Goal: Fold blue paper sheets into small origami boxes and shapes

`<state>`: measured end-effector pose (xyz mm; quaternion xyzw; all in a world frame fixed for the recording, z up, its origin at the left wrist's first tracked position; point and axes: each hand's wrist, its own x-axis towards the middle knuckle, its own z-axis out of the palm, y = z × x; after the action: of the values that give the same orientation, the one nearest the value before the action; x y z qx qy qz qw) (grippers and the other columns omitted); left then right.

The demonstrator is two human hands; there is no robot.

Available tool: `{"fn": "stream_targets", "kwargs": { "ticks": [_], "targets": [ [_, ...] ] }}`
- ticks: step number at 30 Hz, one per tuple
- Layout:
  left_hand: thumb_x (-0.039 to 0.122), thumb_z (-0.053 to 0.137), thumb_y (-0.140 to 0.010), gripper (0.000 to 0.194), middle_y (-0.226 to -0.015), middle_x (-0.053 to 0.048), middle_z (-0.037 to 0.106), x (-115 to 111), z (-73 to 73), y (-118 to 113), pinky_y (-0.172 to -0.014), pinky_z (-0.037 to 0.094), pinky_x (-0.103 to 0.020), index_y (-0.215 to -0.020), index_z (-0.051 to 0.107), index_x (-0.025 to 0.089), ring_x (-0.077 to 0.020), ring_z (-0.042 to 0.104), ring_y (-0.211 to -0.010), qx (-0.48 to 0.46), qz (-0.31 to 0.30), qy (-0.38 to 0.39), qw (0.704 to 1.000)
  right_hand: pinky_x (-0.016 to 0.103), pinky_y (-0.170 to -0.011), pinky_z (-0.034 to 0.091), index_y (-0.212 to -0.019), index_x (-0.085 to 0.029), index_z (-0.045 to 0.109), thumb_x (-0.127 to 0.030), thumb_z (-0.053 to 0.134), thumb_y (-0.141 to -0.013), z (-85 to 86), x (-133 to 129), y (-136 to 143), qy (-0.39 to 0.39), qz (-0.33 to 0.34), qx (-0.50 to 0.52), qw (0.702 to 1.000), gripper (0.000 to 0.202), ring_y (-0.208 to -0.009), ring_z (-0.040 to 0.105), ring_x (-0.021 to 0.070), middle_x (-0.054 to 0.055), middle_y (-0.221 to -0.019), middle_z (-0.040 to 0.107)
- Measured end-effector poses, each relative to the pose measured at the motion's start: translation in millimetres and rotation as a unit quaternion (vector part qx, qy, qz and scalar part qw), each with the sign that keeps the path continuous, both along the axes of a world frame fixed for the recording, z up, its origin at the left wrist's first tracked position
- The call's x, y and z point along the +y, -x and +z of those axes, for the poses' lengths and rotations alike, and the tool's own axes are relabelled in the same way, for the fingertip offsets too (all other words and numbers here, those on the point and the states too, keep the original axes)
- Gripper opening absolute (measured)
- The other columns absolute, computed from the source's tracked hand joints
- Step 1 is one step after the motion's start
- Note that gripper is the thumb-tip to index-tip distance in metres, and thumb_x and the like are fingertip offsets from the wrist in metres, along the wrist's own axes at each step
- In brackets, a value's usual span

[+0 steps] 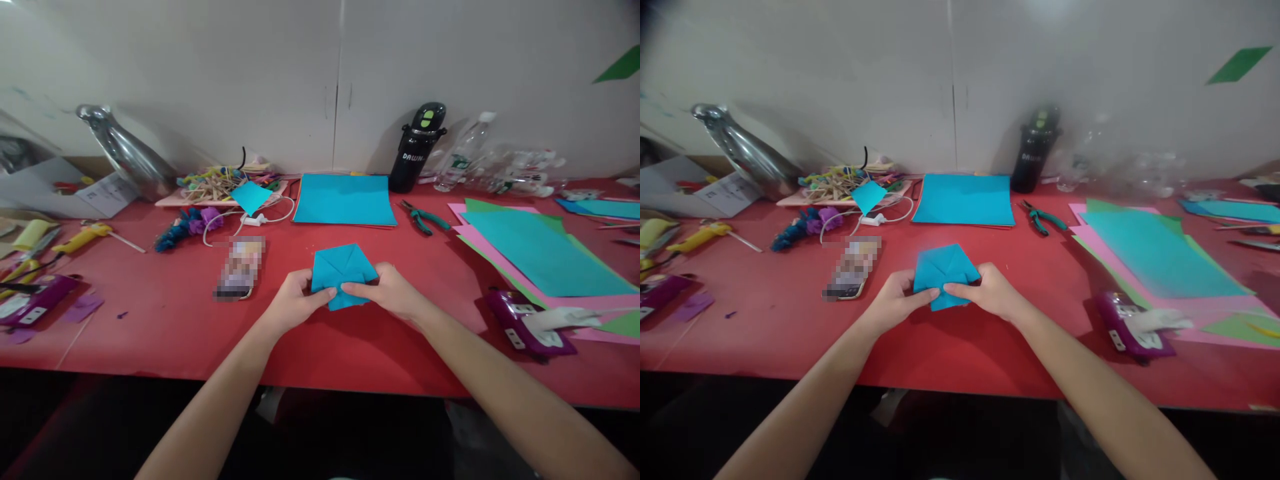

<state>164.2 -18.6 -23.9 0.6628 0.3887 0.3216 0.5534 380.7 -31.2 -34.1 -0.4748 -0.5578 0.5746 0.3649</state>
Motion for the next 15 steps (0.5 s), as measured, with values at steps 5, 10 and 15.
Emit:
{"fn": "stream_targets", "kwargs": {
  "ticks": [5, 10, 15],
  "targets": [
    [0.044, 0.073, -0.081, 0.030, -0.074, -0.003, 0.065, -0.5, -2.7, -1.2, -0.062, 0.048, -0.026, -0.081, 0.067, 0.014, -0.0152, 0.059, -0.068, -0.001, 0.028, -0.008, 1.000, 0.040, -0.081, 0.058, -0.092, -0.019, 0.077, -0.048, 0.080, -0.074, -1.1, -1.4, 3.4, -0.002, -0.002, 0.003, 1.000, 0.035, -0.086, 0.072, 0.0252, 0.007, -0.092, 0.077],
    [0.042, 0.072, -0.082, 0.028, -0.075, -0.002, 0.066, -0.2, -3.7, -1.1, -0.059, 0.047, -0.024, -0.084, 0.068, 0.015, -0.0145, 0.058, -0.066, 0.002, 0.037, -0.024, 0.999, 0.040, -0.083, 0.058, -0.096, -0.020, 0.077, -0.048, 0.079, -0.076, -2.4, -1.3, 3.9, -0.009, 0.008, 0.013, 1.000, 0.035, -0.090, 0.073, 0.0254, 0.007, -0.097, 0.077],
    [0.042, 0.072, -0.082, 0.028, -0.070, -0.001, 0.063, 0.9, -3.6, -0.4, -0.057, 0.045, -0.023, -0.080, 0.066, 0.014, -0.0131, 0.056, -0.063, 0.009, 0.037, -0.042, 0.998, 0.031, -0.064, 0.057, -0.075, -0.017, 0.073, -0.047, 0.080, -0.076, -2.4, 0.2, 3.5, -0.014, 0.003, 0.013, 1.000, 0.030, -0.066, 0.069, 0.0184, 0.003, -0.072, 0.073]
  ]
}}
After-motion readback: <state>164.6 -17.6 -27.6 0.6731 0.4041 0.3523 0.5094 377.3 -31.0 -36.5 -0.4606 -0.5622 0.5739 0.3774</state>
